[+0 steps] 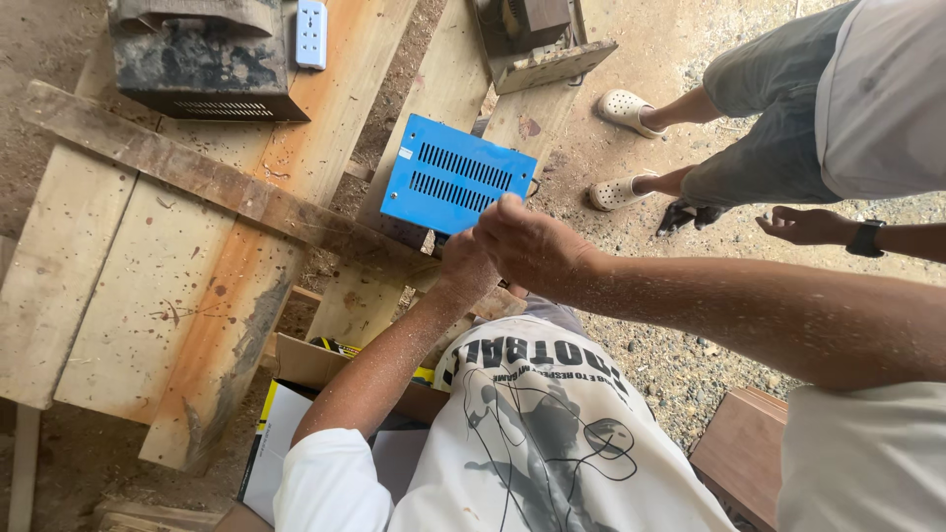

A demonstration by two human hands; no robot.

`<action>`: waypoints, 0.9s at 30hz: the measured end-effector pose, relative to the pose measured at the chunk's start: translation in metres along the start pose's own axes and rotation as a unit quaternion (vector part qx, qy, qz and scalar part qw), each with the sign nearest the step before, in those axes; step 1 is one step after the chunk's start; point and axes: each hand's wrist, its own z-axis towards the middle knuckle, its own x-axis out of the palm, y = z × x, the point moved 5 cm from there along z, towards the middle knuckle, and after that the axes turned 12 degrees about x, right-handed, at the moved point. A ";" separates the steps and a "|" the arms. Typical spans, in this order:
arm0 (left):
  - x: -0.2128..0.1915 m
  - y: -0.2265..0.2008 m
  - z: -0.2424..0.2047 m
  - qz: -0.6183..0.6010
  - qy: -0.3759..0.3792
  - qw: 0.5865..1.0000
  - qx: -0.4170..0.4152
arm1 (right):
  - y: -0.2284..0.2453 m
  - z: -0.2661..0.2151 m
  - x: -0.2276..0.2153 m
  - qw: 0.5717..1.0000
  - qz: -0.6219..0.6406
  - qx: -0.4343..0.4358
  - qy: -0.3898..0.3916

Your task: The person retrieves a blue metal box from a shelf and places it on a wooden workbench. They then use a screwdriver to tighten screws on the box's casing, securing it to the bench. Another person is present nearby, and a small dog walks through the scene.

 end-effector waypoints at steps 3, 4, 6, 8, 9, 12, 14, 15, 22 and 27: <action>0.008 -0.002 0.007 0.053 0.147 0.988 0.018 | -0.023 -0.013 -0.001 0.991 0.055 0.119 -0.006; 0.008 -0.003 0.009 0.094 0.192 0.977 0.027 | -0.031 -0.022 0.001 0.980 0.097 0.170 -0.027; -0.004 -0.005 0.018 0.147 0.198 0.969 0.030 | -0.038 -0.044 0.011 0.950 0.191 0.243 -0.043; -0.025 -0.010 0.027 0.170 0.121 0.978 0.023 | -0.030 -0.066 0.030 0.910 0.296 0.288 -0.031; -0.033 -0.011 0.030 0.147 0.121 0.982 0.011 | -0.023 -0.075 0.042 0.886 0.340 0.315 -0.024; -0.051 -0.014 0.032 0.068 0.115 0.991 0.006 | 0.026 -0.102 0.090 0.773 0.502 0.387 0.035; -0.060 -0.016 0.029 0.007 0.096 0.995 0.038 | 0.077 -0.122 0.126 0.654 0.625 0.419 0.078; -0.062 -0.016 0.030 0.047 0.125 0.988 0.083 | 0.102 -0.131 0.144 0.590 0.673 0.440 0.079; -0.083 -0.003 0.039 0.056 0.169 0.973 0.149 | 0.295 -0.223 0.246 0.247 0.743 0.560 0.272; -0.082 -0.008 0.039 0.210 0.142 0.955 0.152 | 0.385 -0.266 0.252 0.111 0.700 0.646 0.283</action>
